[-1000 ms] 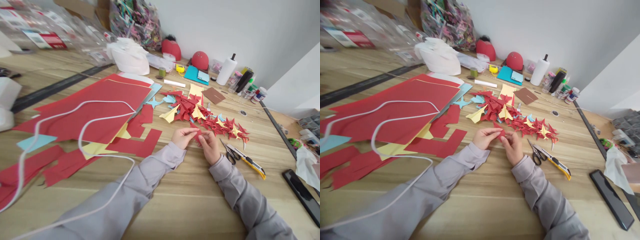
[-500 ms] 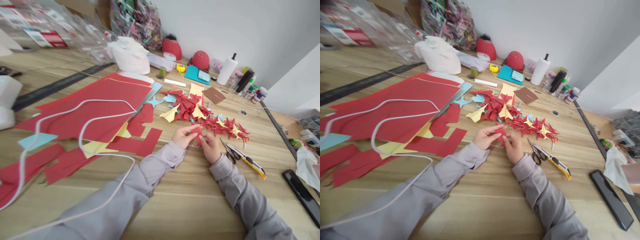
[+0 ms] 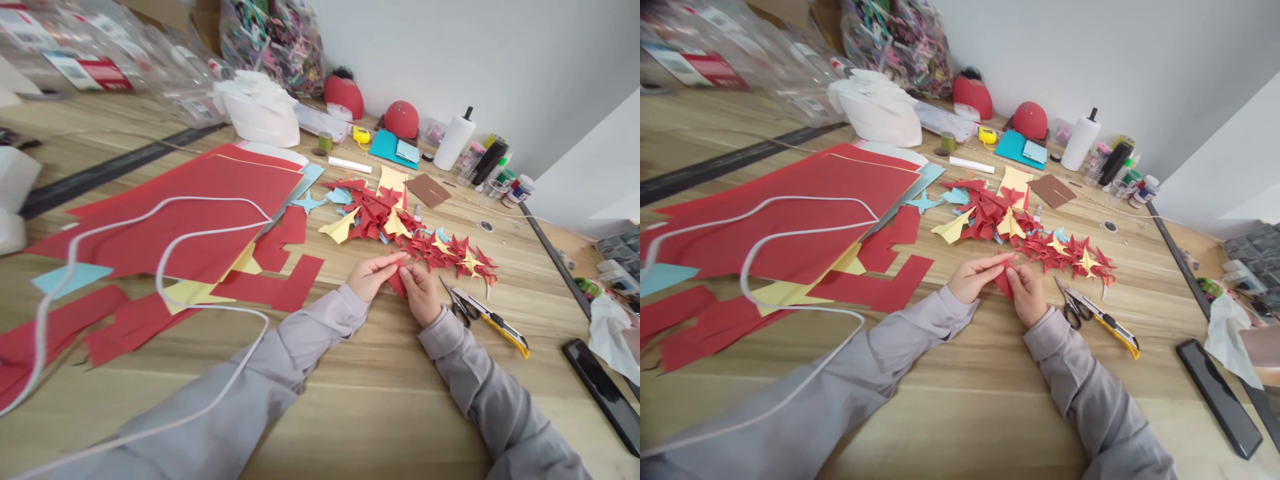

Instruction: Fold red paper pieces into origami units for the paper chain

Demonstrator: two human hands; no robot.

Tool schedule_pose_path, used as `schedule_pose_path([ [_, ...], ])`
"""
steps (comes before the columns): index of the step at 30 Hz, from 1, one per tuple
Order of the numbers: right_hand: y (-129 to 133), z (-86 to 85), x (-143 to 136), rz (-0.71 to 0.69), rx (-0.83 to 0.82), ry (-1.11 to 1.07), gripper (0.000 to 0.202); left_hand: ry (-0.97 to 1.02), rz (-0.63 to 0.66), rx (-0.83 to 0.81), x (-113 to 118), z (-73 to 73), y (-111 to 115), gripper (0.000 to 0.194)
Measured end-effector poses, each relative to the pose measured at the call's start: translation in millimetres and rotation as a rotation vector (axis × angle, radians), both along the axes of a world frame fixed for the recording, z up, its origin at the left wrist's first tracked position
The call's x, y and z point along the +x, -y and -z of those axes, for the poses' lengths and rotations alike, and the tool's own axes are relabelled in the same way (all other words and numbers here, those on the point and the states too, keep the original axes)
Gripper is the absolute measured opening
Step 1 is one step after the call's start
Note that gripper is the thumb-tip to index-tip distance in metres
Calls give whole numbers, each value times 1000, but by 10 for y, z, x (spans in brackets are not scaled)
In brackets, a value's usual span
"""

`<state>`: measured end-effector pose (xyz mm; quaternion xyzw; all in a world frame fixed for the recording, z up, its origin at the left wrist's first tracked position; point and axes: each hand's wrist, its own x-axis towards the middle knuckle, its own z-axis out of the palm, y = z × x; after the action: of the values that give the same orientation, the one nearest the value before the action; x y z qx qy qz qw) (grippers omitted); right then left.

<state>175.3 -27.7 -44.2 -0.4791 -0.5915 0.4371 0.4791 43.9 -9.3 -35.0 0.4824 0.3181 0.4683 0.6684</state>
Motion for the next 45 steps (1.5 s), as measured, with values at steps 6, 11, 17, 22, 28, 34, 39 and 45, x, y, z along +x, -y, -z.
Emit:
schedule_pose_path([
  [6, 10, -32, 3, -1, -5, 50, 27, -21, -92, 69, 0, 10, -34, 39],
  [11, 14, -31, 2, -7, -18, 81, 28, 4, -123, 90, -3, 20, -63, 39],
  [17, 7, -16, 4, 26, -46, 69, 30, 161, -118, -9, -18, 105, -103, 43],
  [22, 2, -24, 6, 34, -45, 32, 30, 128, -87, 31, -30, 61, -50, 39],
  [28, 1, -20, -2, 11, -58, -45, 30, -75, -15, 36, -10, -26, 37, 30],
  [34, 7, -38, -14, 46, -80, -108, 27, -29, -63, 48, -25, -22, 0, 30],
  [39, -6, -6, 4, 36, -58, -122, 26, -25, -77, 38, -10, 14, -37, 34],
  [45, -5, -11, -2, 52, -103, -124, 28, -77, -130, 43, 25, 78, -45, 37],
])
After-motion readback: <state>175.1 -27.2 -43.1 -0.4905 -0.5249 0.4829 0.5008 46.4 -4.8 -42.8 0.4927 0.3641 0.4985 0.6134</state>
